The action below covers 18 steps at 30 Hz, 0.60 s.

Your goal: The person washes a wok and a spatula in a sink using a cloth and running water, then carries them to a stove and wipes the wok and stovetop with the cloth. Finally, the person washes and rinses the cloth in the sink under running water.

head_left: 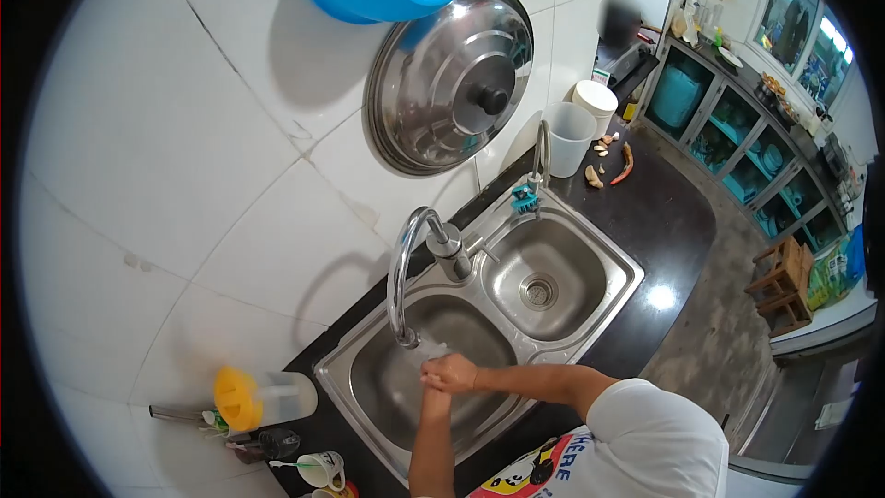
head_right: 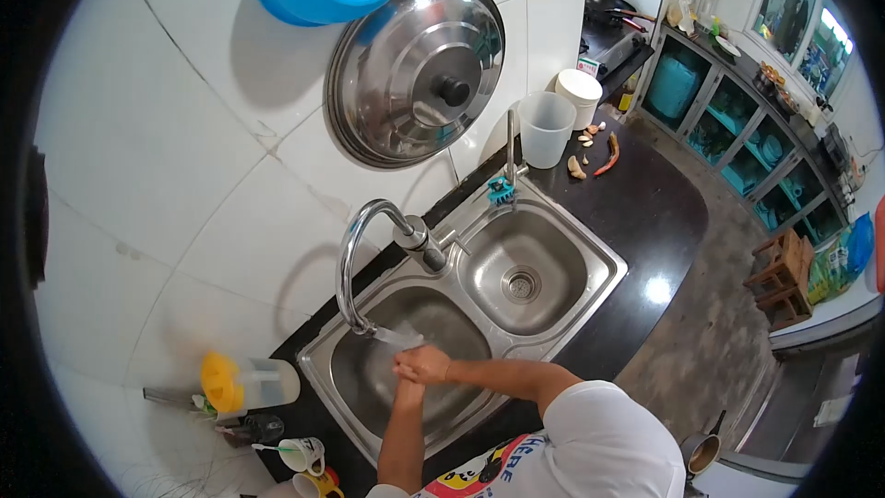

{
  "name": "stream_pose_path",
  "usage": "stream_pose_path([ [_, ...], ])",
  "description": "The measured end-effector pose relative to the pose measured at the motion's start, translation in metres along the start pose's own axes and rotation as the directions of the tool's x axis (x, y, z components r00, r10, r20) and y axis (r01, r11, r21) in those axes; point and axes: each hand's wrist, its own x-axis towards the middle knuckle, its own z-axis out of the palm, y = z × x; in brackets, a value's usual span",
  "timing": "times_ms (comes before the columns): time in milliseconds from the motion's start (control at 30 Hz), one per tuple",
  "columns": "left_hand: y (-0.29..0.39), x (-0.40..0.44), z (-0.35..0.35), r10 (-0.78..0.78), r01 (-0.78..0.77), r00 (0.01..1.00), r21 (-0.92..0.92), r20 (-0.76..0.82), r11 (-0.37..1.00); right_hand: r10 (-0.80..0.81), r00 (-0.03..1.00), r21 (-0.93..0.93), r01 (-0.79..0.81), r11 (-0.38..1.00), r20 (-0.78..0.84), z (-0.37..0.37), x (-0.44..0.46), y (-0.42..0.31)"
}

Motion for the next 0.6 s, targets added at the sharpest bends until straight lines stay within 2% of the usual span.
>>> stream_pose_path([
  [67, -0.004, 0.006, 0.000, -0.030, 0.045, 0.995, 0.159, -0.096, 0.986, 0.139, 0.971, -0.304, -0.075, 0.950, 0.196, 0.002, 0.003, 0.024],
  [133, -0.006, 0.011, -0.001, -0.025, 0.072, 0.989, 0.328, -0.146, 0.942, 0.359, 0.929, -0.269, -0.325, 0.907, 0.088, 0.006, 0.002, 0.065],
  [167, -0.011, 0.026, -0.015, -0.042, 0.051, 0.921, -0.012, 0.386, 0.999, 0.409, 0.909, -0.253, -0.378, 0.890, 0.081, 0.002, 0.002, 0.063],
  [200, -0.017, 0.042, -0.030, -0.047, 0.337, 0.588, -0.192, 0.807, 0.922, 0.459, 0.886, -0.234, -0.432, 0.871, 0.072, -0.007, 0.006, 0.054],
  [233, -0.017, 0.022, -0.009, 0.021, 0.100, 0.863, -0.211, 0.505, 0.972, 0.511, 0.858, -0.223, -0.487, 0.845, 0.062, -0.014, 0.008, 0.051],
  [267, -0.016, -0.001, 0.018, 0.142, -0.124, 0.981, -0.141, 0.131, 0.982, 0.519, 0.854, -0.194, -0.505, 0.841, 0.024, -0.013, 0.008, 0.058],
  [333, 0.000, -0.027, 0.027, 0.124, -0.097, 0.980, -0.169, 0.156, 0.981, 0.536, 0.844, -0.122, -0.535, 0.836, -0.027, -0.001, 0.011, 0.063],
  [367, 0.005, -0.031, 0.023, 0.141, -0.107, 0.971, -0.174, 0.195, 0.979, 0.655, 0.755, 0.082, -0.655, 0.752, 0.022, -0.004, 0.014, 0.067],
  [400, 0.006, -0.036, 0.013, 0.155, -0.115, 0.960, -0.177, 0.233, 0.977, 0.752, 0.651, 0.271, -0.746, 0.609, 0.101, -0.018, 0.021, 0.064],
  [433, -0.001, -0.020, -0.008, 0.104, -0.052, 0.971, -0.233, 0.216, 0.971, 0.706, 0.697, 0.289, -0.706, 0.646, 0.127, -0.026, 0.023, 0.061],
  [500, 0.008, -0.030, -0.003, 0.167, -0.146, 0.972, -0.133, 0.162, 0.980, 0.602, 0.781, 0.333, -0.619, 0.711, 0.165, -0.038, 0.021, 0.059],
  [533, 0.017, -0.034, 0.004, 0.199, -0.189, 0.970, -0.076, 0.142, 0.979, 0.574, 0.783, 0.464, -0.612, 0.641, 0.240, -0.040, 0.016, 0.059],
  [567, 0.030, -0.041, 0.007, 0.191, -0.178, 0.977, -0.134, 0.091, 0.975, 0.533, 0.789, 0.581, -0.599, 0.552, 0.306, -0.042, 0.011, 0.062],
  [600, 0.036, -0.039, 0.002, 0.275, -0.271, 0.959, -0.064, 0.071, 0.961, 0.481, 0.798, 0.682, -0.579, 0.447, 0.363, -0.045, 0.007, 0.063],
])
